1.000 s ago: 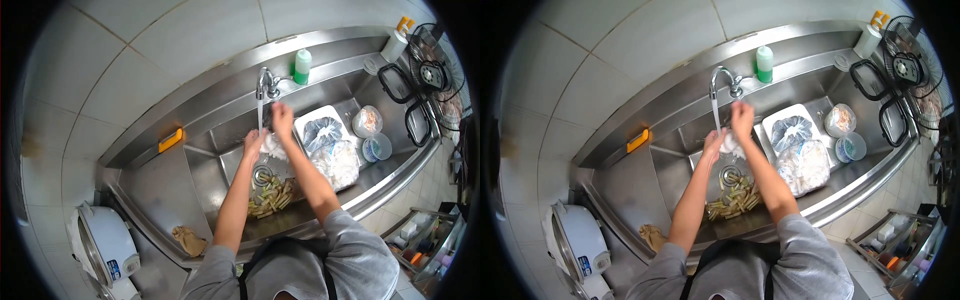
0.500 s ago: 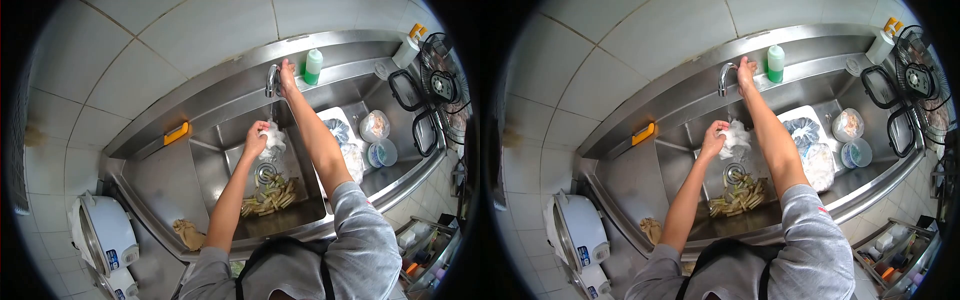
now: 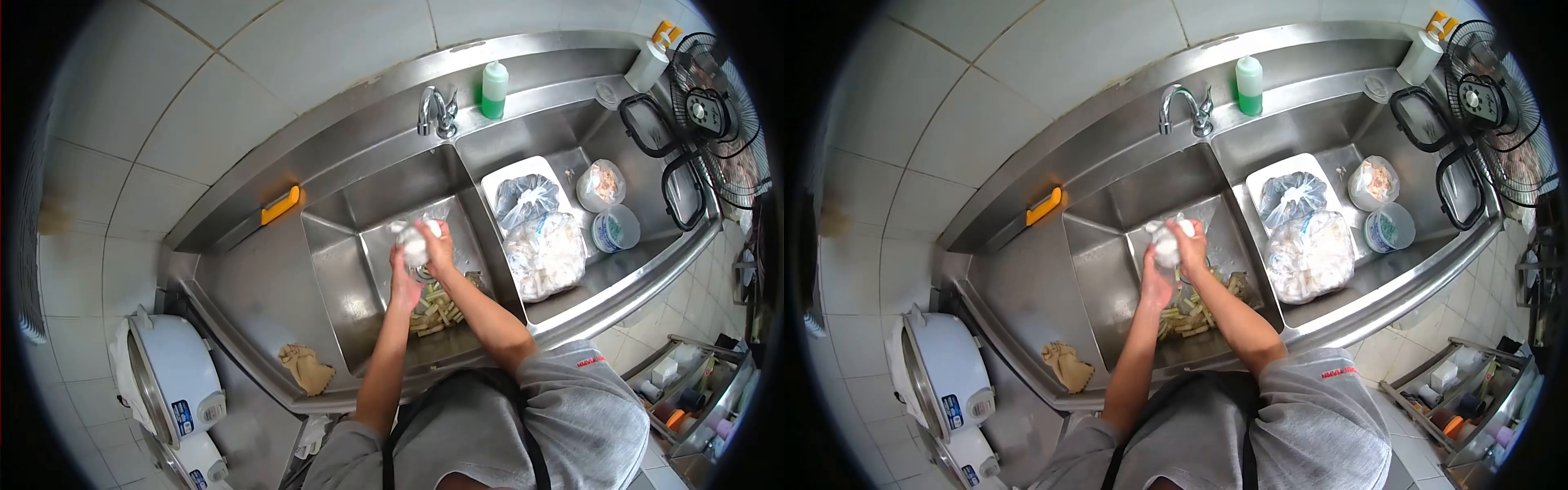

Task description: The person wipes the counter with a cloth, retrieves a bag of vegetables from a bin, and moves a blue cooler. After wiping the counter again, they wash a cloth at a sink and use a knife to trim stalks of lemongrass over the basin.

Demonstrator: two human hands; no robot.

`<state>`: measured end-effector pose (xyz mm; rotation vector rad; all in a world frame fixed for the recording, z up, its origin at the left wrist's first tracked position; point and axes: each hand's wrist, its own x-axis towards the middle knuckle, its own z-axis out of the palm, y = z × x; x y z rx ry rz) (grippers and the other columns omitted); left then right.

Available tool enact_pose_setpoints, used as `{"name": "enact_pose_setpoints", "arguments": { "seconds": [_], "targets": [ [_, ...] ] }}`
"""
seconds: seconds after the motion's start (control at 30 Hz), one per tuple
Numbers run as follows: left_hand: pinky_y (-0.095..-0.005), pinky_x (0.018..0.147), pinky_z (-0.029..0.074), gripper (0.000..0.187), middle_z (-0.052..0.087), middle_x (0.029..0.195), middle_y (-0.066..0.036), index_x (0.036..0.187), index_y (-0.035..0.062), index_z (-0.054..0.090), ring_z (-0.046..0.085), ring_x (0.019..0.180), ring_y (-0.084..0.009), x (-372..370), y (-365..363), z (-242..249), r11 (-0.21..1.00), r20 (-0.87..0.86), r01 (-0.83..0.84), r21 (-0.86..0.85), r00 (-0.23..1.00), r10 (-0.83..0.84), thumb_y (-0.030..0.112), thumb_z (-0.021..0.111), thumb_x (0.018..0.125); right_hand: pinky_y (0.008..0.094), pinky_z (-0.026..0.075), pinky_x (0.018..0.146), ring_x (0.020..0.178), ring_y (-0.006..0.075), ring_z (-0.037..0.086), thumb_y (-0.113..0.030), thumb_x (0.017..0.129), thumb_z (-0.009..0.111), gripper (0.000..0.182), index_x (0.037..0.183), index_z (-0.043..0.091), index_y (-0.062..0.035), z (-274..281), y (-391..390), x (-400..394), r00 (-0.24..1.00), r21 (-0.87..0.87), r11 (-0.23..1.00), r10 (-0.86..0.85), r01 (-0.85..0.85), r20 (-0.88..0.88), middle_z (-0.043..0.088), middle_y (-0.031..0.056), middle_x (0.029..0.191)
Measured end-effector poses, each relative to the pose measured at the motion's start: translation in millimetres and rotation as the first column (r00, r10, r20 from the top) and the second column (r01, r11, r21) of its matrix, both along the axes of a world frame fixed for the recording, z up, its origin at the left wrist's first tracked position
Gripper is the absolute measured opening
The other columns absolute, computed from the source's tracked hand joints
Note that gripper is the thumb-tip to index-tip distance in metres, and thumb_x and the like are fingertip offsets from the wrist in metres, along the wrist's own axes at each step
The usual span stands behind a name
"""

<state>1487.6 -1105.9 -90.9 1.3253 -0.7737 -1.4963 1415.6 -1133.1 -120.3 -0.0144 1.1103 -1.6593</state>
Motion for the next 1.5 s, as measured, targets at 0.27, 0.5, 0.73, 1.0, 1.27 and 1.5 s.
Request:
{"name": "enact_pose_setpoints", "arguments": {
  "seconds": [0.27, 0.5, 0.73, 1.0, 1.27, 1.5],
  "targets": [
    [-0.0341, 0.075, 0.049, 0.033, 0.059, 0.091, -0.007, 0.099, 0.0079, 0.053, 0.059, 0.083, -0.0206, 23.5, -20.1, -13.7, 0.972, -0.447, 0.079, 0.220, 0.894, 0.028, 0.036, 0.055, 0.082, 0.0235, 0.043, 0.056, 0.062, 0.0076, 0.051, -0.011, 0.070, 0.066, 0.015, 0.078, 0.054, -0.0045, 51.7, 37.5, 8.6, 0.895, -0.072, 0.959, 0.226, -0.273, -0.384, 0.056, 0.0012, 0.069],
    [-0.0314, 0.075, 0.047, 0.016, 0.060, 0.081, -0.008, 0.076, 0.0034, 0.055, 0.059, 0.081, -0.0207, 2.5, -6.5, 77.0, 0.617, 0.439, 0.318, -0.720, 0.897, 0.050, -0.007, 0.057, 0.065, 0.0324, 0.049, 0.076, 0.085, 0.0173, 0.059, -0.030, 0.088, 0.049, 0.025, 0.100, 0.054, -0.0086, 49.6, 27.2, -21.5, 0.558, -0.428, 0.816, 0.578, -0.389, 0.595, 0.059, 0.0047, 0.092],
    [-0.0323, 0.076, 0.046, 0.009, 0.055, 0.072, -0.004, 0.061, 0.0073, 0.053, 0.058, 0.078, -0.0218, 18.7, 23.4, 86.9, -0.081, 0.824, 0.827, -0.556, 0.561, 0.077, 0.003, 0.059, 0.055, 0.0270, 0.051, 0.066, 0.080, 0.0113, 0.058, -0.014, 0.087, 0.049, 0.021, 0.106, 0.052, -0.0060, 54.2, -13.7, -33.7, -0.213, -0.462, -0.100, 0.957, -0.881, 0.198, 0.058, 0.0046, 0.094],
    [-0.0326, 0.068, 0.047, 0.002, 0.060, 0.075, -0.007, 0.062, 0.0076, 0.055, 0.060, 0.077, -0.0218, -10.9, 10.4, 55.4, -0.251, 0.927, 0.895, 0.368, -0.374, 0.025, 0.007, 0.056, 0.065, 0.0289, 0.047, 0.053, 0.068, 0.0180, 0.057, -0.005, 0.070, 0.063, 0.034, 0.103, 0.061, -0.0115, 99.3, -17.3, 24.2, -0.859, 0.529, -0.696, 0.493, -0.486, -0.142, 0.062, 0.0076, 0.082],
    [-0.0364, 0.081, 0.044, 0.020, 0.063, 0.095, -0.007, 0.083, 0.0053, 0.066, 0.058, 0.094, -0.0230, -14.4, 23.2, 33.6, -0.089, 0.817, 0.814, 0.574, -0.561, 0.134, 0.013, 0.049, 0.075, 0.0361, 0.049, 0.069, 0.082, 0.0270, 0.061, -0.007, 0.067, 0.059, 0.013, 0.077, 0.067, -0.0083, 85.6, 12.4, 37.6, -0.784, 0.823, -0.078, 0.367, -0.562, -0.501, 0.065, 0.0104, 0.088],
    [-0.0353, 0.083, 0.042, 0.021, 0.061, 0.101, -0.006, 0.090, 0.0060, 0.062, 0.055, 0.096, -0.0219, -7.3, 47.9, -31.1, 0.324, 0.977, 0.946, 0.005, 0.064, -0.204, 0.014, 0.048, 0.078, 0.0386, 0.049, 0.077, 0.094, 0.0322, 0.059, -0.007, 0.069, 0.056, 0.028, 0.096, 0.062, -0.0001, 63.8, 27.9, 30.4, -0.755, 0.806, 0.107, 0.297, -0.582, -0.584, 0.061, 0.0185, 0.100]
  ]
}}
